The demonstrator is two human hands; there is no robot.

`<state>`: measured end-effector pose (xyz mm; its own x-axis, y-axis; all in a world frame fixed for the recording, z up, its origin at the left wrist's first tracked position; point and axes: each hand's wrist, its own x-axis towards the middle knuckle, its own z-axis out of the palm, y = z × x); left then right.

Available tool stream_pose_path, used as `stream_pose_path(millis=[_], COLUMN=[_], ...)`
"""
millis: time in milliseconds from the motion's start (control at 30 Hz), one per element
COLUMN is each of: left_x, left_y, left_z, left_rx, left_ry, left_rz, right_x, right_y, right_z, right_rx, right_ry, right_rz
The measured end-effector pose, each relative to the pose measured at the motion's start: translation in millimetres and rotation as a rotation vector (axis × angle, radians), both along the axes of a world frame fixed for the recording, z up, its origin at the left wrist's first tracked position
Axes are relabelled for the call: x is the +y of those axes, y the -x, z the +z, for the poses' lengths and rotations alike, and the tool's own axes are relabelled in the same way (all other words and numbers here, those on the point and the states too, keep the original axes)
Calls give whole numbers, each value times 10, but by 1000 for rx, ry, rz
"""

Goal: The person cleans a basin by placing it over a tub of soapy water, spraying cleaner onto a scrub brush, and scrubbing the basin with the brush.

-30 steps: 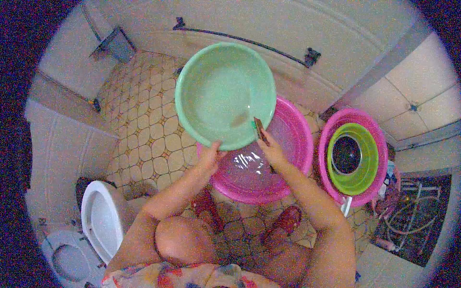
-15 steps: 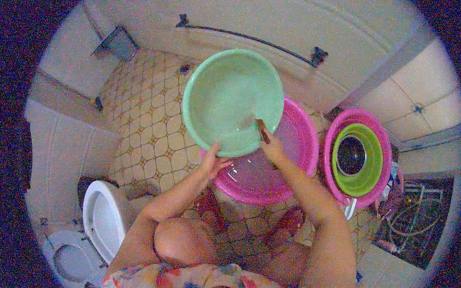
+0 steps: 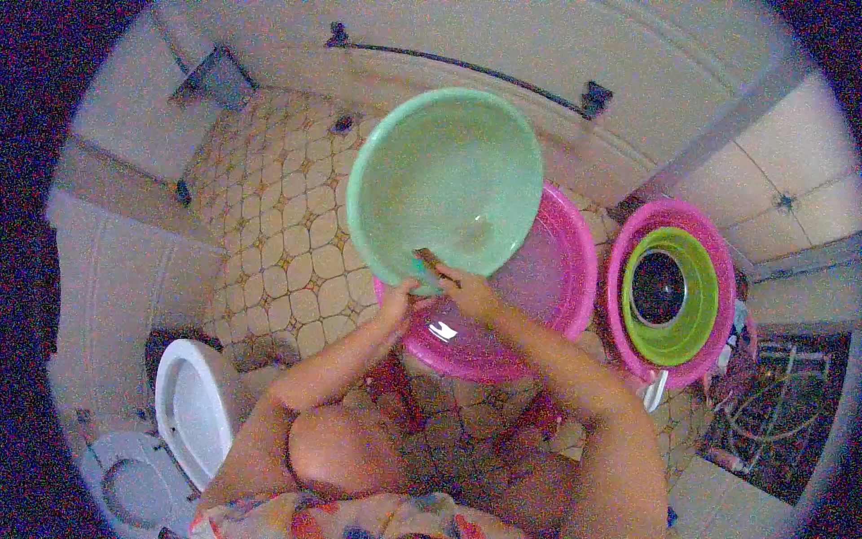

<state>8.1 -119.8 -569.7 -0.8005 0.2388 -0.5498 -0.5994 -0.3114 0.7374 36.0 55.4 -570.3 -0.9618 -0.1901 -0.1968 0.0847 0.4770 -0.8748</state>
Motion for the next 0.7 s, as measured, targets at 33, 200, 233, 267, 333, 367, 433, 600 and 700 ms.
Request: stream_pose_path(millis=[33,200,233,267,333,367,433,600,700], left_x=[21,6,-14,-15,1,7,-1,-97,-75], left_y=[-1,15,23,15,-5,-5,17,88,94], left_z=[20,74,73,70,121,141,34,-156,-39], left_rx=[-22,-52,-81,-110,-143,-158,-146,-110,-115], left_ry=[-3,7,15,24,79,106,150,185,200], left_rz=[63,-6,-34,-64,-102,-120,-116,-105,-112], right_x=[67,692,816,946,1153,1240,1264,811,571], right_y=[17,214,250,273,327,362,412,204,198], right_z=[166,357,315,275,176,122,44,3,-71], right_rx=[-82,-174,-108,-42,85,147,118,-107,12], right_ry=[-134,-799,-865,-931,-1039,-1082,-1063,-823,-648], right_rz=[-22,-46,-79,-113,-167,-190,-205,172,307])
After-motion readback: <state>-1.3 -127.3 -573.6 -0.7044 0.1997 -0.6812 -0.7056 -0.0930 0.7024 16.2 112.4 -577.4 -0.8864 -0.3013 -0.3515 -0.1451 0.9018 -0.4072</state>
